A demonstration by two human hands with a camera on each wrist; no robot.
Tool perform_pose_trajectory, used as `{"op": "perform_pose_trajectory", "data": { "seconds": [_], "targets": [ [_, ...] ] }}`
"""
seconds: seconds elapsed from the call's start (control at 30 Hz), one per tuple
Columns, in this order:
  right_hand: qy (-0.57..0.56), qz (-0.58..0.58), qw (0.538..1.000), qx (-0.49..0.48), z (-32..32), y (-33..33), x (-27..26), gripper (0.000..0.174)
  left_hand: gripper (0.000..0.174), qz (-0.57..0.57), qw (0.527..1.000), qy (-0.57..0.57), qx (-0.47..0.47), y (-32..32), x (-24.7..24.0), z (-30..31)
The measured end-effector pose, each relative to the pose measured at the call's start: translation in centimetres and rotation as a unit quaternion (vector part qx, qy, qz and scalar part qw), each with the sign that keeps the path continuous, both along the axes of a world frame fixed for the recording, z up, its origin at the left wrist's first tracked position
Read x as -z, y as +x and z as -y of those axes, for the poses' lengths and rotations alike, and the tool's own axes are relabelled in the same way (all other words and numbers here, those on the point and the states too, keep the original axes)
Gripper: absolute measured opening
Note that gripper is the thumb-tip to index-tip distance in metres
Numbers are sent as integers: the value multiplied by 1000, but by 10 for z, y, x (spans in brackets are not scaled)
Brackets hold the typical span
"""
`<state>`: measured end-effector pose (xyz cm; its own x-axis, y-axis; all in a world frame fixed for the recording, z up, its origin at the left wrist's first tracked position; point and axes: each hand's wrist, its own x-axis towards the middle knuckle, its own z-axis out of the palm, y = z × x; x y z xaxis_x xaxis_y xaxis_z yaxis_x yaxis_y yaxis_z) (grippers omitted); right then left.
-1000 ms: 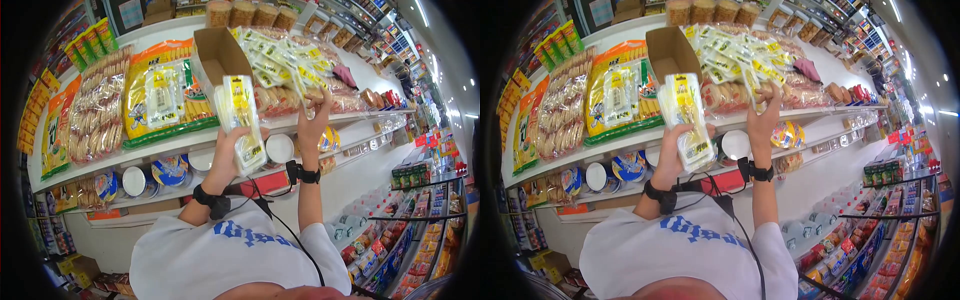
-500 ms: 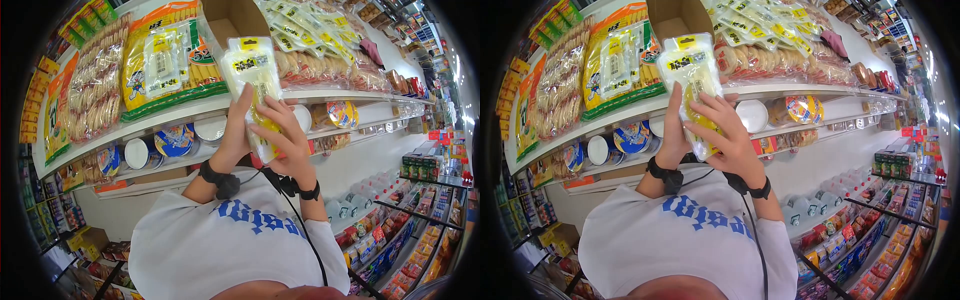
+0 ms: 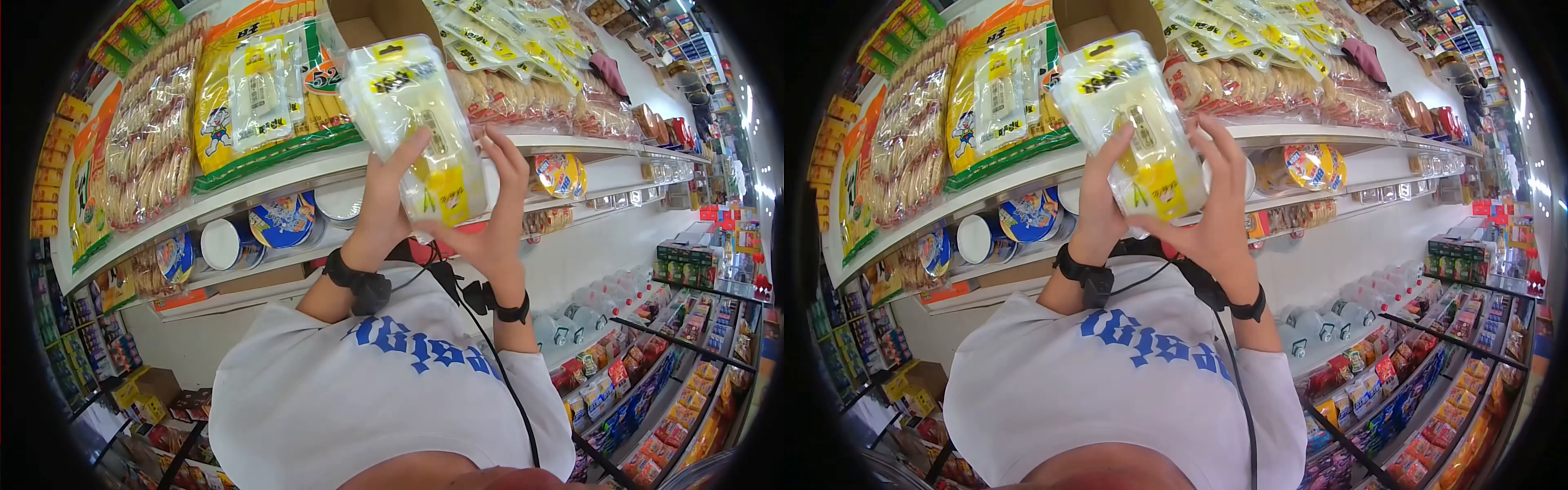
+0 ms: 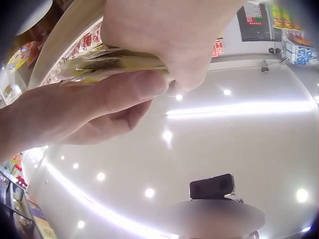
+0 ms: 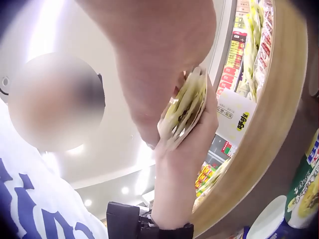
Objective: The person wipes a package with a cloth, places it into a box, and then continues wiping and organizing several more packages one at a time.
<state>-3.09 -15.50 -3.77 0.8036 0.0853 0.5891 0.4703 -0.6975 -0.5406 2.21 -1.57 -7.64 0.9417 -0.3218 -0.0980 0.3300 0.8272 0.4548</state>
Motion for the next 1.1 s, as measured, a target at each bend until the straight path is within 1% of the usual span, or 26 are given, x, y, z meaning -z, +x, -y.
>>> {"op": "perform_pose_trajectory", "data": {
  "seconds": [0.03, 0.07, 0.1, 0.2, 0.3, 0.4, 0.47, 0.53, 0.57, 0.67, 0.7, 0.8, 0.83, 0.87, 0.9, 0.93, 0.97, 1.0, 1.03, 1.07, 1.1],
  "targets": [
    [100, -85, 991, -10, 4, 0, 5, 86, 47, 4, 1000, -9, -11, 1, -2, 1],
    [199, -170, 965, -19, 10, -1, 15, 82, 47, 7, 1000, -17, -22, 2, -3, 2],
    [294, -251, 922, -27, 16, -1, 23, 77, 48, 0, 1000, -16, -24, 2, 0, 1],
    [382, -253, 887, -55, 31, 1, 30, 65, 50, -9, 1000, -16, 2, -2, -3, 2],
    [430, -183, 884, -4, 37, 4, 27, 56, 53, -1, 1000, -4, 18, -4, -1, 7],
    [559, -62, 827, -7, 45, 10, 15, 50, 56, 9, 995, -69, 71, 0, -8, 10],
    [608, -28, 793, -35, 71, 9, 19, 46, 61, -6, 988, -86, 127, 4, -3, 6],
    [649, 30, 757, -68, 76, 8, 8, 46, 62, -12, 979, -102, 177, 6, -4, 4],
    [649, 50, 756, -69, 77, 5, 2, 42, 62, 9, 982, -44, 182, 7, -2, 5],
    [562, -3, 821, -100, 103, -9, 5, 39, 62, -53, 974, 67, 210, 6, -5, 11],
    [542, -11, 802, -251, 113, -2, 11, 33, 60, -14, 960, 20, 278, 7, 3, 9],
    [428, -117, 871, -211, 124, 2, 10, 29, 59, -15, 935, -21, 353, 4, 11, 18],
    [328, -130, 930, -105, 110, -1, -1, 29, 59, -48, 933, -30, 355, 0, 13, 22],
    [219, -141, 966, 2, 90, 1, -15, 29, 59, -79, 930, -38, 356, -4, 14, 27],
    [186, -136, 973, 4, 79, 4, -22, 32, 59, -109, 928, -45, 354, -8, 13, 31],
    [107, -119, 987, 29, 77, 7, -18, 33, 59, -137, 925, -52, 350, -11, 10, 33],
    [28, -101, 993, 51, 78, 12, -12, 34, 60, -101, 909, -132, 382, -16, 3, 29],
    [-51, -81, 993, 71, 78, 16, -8, 35, 60, -94, 907, -95, 400, -16, 7, 30],
    [-55, -114, 988, 83, 77, 18, -6, 40, 59, -86, 903, -58, 416, -17, 15, 31],
    [-47, -74, 993, 82, 76, 19, -1, 41, 59, -76, 899, -21, 431, -16, 18, 32],
    [-40, -32, 996, 79, 75, 22, 5, 42, 58, -36, 913, 49, 404, -19, 5, 30]
  ]
}}
